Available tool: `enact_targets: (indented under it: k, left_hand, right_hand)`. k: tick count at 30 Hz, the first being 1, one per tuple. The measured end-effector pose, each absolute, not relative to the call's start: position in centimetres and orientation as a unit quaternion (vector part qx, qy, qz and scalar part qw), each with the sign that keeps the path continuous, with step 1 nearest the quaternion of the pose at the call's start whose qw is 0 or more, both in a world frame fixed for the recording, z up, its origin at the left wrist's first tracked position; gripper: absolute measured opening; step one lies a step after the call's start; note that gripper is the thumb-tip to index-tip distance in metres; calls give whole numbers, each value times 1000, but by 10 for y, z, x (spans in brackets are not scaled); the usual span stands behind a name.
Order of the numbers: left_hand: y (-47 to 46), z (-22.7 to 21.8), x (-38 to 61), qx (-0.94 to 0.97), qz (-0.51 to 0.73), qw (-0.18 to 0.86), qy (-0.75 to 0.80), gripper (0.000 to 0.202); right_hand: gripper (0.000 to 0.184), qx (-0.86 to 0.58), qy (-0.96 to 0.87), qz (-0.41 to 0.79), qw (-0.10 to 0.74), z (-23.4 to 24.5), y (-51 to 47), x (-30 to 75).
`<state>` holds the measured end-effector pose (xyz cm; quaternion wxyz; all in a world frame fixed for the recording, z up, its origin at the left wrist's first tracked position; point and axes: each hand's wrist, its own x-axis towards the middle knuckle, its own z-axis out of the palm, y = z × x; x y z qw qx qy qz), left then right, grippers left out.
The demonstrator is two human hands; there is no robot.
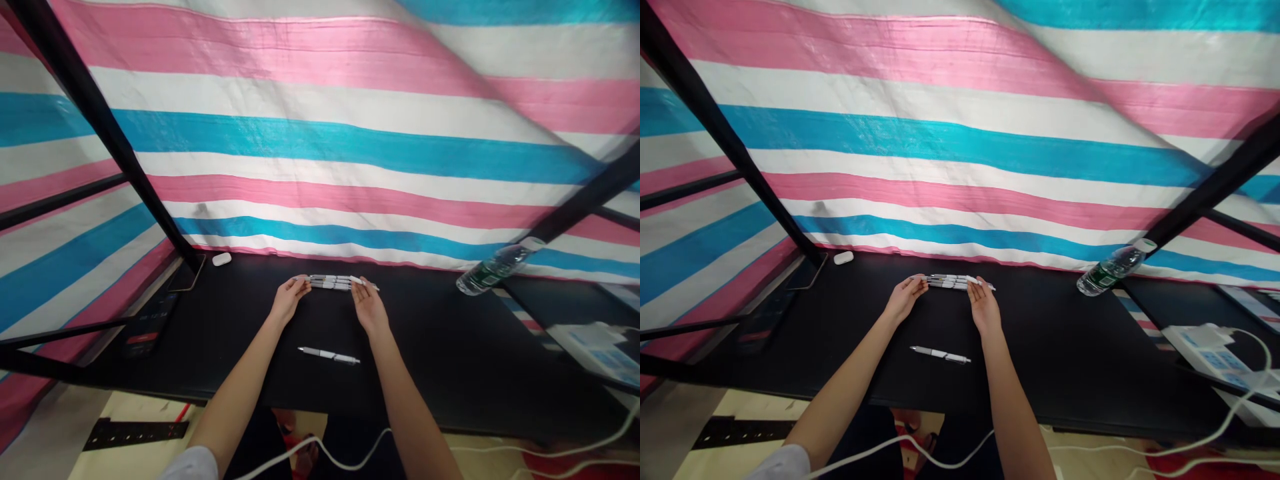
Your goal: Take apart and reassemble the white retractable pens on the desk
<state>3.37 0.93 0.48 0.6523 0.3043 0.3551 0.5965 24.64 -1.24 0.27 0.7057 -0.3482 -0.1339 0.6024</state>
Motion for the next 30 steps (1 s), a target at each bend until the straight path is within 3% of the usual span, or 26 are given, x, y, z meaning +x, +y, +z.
enact_targets:
  k: [14,30]
  left_hand:
    - [6,6,37,329,588,651,350,32]
    - [2,6,42,364,566,648,356,32]
  right_hand:
    - [29,-359,-228,613,666,8,-20,229]
    - [30,-351,-272,637,630,9,-25,219]
